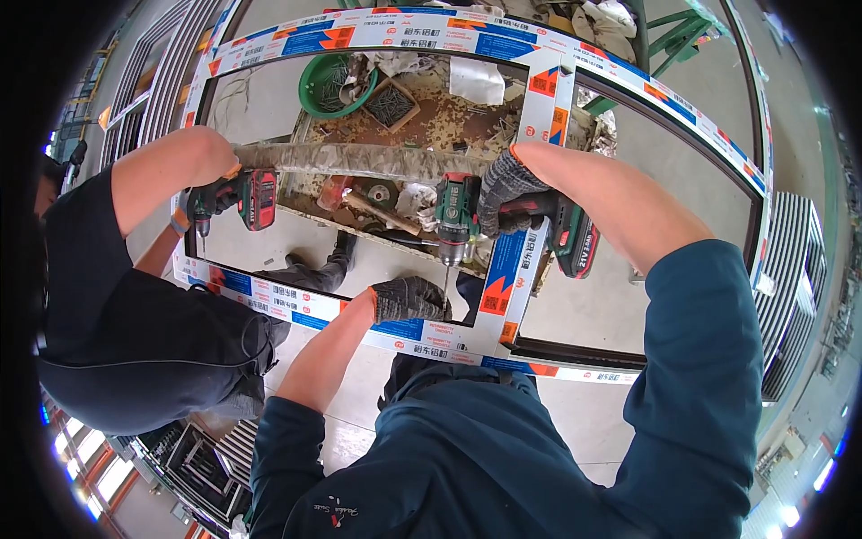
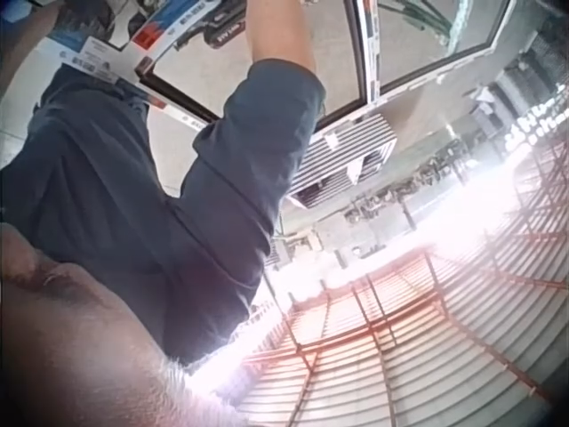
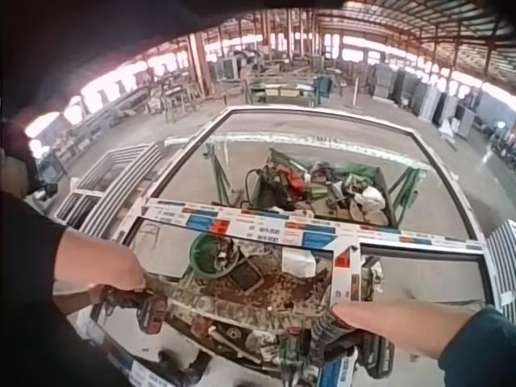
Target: Assembling a window frame by drilling screws and applying sealant.
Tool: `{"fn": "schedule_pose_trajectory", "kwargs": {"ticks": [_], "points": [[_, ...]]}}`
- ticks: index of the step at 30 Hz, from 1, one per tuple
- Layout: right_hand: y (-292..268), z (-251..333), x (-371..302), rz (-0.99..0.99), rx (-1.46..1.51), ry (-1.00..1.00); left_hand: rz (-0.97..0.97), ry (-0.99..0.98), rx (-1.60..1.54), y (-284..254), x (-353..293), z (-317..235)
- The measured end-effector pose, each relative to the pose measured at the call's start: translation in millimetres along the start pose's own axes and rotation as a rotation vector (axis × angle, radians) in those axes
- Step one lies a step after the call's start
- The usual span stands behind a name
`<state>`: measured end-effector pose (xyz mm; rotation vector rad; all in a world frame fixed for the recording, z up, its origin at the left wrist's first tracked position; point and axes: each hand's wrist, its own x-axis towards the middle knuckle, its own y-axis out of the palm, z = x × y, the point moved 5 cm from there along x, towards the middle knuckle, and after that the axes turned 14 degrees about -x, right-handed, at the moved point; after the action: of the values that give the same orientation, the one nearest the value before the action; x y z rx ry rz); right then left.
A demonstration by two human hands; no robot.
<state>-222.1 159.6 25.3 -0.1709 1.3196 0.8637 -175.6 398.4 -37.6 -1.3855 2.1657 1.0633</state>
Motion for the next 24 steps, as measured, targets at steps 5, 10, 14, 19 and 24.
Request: {"fn": "schedule_pose_trajectory", "kwargs": {"ticks": [5, 10, 14, 19, 24], "points": [[-0.8, -4.5, 2.6, -0.010, 0.019, 0.029, 0.005, 0.008, 0.006, 4.2, -1.1, -6.1], [-1.3, -2.1, -0.1, -0.007, -0.008, 0.009, 0.017, 0.013, -0.002, 3.5, 0.6, -2.7], [0.0, 0.9, 0.1, 0.015, -0.018, -0.020, -0.043, 0.018, 0.070, 1.7, 2.8, 1.1], [-0.1, 0.6, -0.4, 0.023, -0.015, -0.013, -0.030, -0.021, 0.062, 1.2, 4.1, 3.5], [-1.1, -1.6, 4.8, 0.013, -0.023, -0.022, -0.022, 0.008, 0.091, 1.2, 4.5, 2.1]]}}
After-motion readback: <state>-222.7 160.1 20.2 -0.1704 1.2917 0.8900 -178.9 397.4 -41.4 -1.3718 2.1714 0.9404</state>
